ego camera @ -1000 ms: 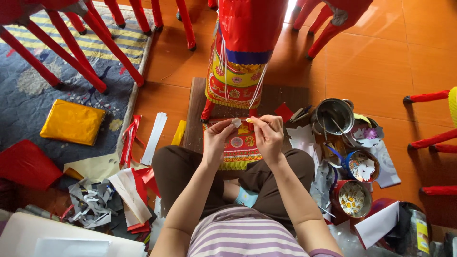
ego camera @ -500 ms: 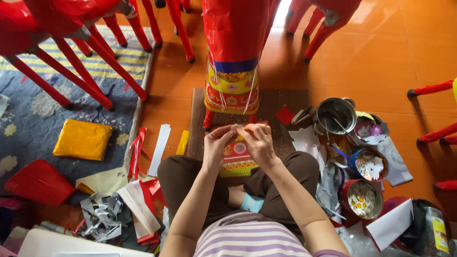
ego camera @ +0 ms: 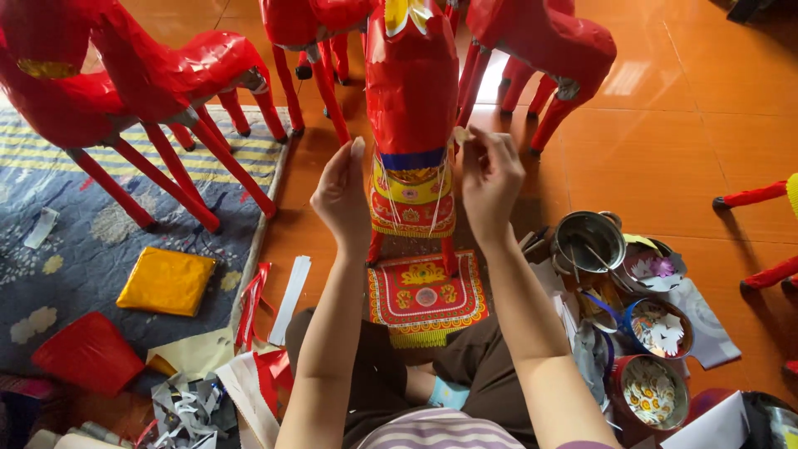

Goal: Decorating traditional paper horse figures with paper cutouts and paint

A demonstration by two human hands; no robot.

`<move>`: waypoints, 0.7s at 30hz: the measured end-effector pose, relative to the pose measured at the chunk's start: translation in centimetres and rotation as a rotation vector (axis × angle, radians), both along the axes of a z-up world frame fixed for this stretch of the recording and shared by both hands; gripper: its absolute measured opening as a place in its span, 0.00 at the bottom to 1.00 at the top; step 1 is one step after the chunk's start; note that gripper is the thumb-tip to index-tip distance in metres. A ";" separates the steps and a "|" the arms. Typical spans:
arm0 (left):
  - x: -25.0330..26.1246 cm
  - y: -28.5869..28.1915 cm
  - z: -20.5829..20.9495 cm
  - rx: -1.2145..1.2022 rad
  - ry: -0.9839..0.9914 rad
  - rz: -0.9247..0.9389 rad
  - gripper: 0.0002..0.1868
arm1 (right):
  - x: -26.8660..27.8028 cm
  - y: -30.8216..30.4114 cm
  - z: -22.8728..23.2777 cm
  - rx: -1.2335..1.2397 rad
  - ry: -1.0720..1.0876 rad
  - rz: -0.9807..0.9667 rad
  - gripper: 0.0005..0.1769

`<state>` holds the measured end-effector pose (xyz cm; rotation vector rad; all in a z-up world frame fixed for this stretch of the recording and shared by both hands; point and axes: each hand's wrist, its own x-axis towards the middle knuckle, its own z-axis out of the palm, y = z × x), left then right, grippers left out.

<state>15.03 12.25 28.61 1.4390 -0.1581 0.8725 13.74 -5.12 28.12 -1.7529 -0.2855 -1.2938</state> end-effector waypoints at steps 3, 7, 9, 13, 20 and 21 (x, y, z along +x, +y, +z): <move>1.6 -0.7 -2.1 0.026 -0.043 -0.014 0.08 | 0.0 1.3 -0.4 -0.083 0.007 -0.029 0.08; 1.2 -1.2 -2.8 0.096 -0.106 0.050 0.10 | -0.9 1.8 0.4 -0.081 -0.059 -0.075 0.11; 1.3 -1.5 -3.2 0.119 -0.115 0.079 0.11 | -0.9 1.8 0.7 -0.078 -0.076 -0.094 0.12; 1.3 -1.9 -3.5 0.105 -0.134 0.060 0.12 | -1.2 1.7 0.7 -0.116 -0.081 -0.092 0.12; 0.0 -2.3 -2.0 0.194 -0.189 0.108 0.14 | -0.8 1.6 1.0 0.000 -0.047 0.011 0.10; -0.2 -2.5 -1.9 0.196 -0.197 0.091 0.15 | -0.6 1.6 0.9 0.008 -0.041 0.025 0.10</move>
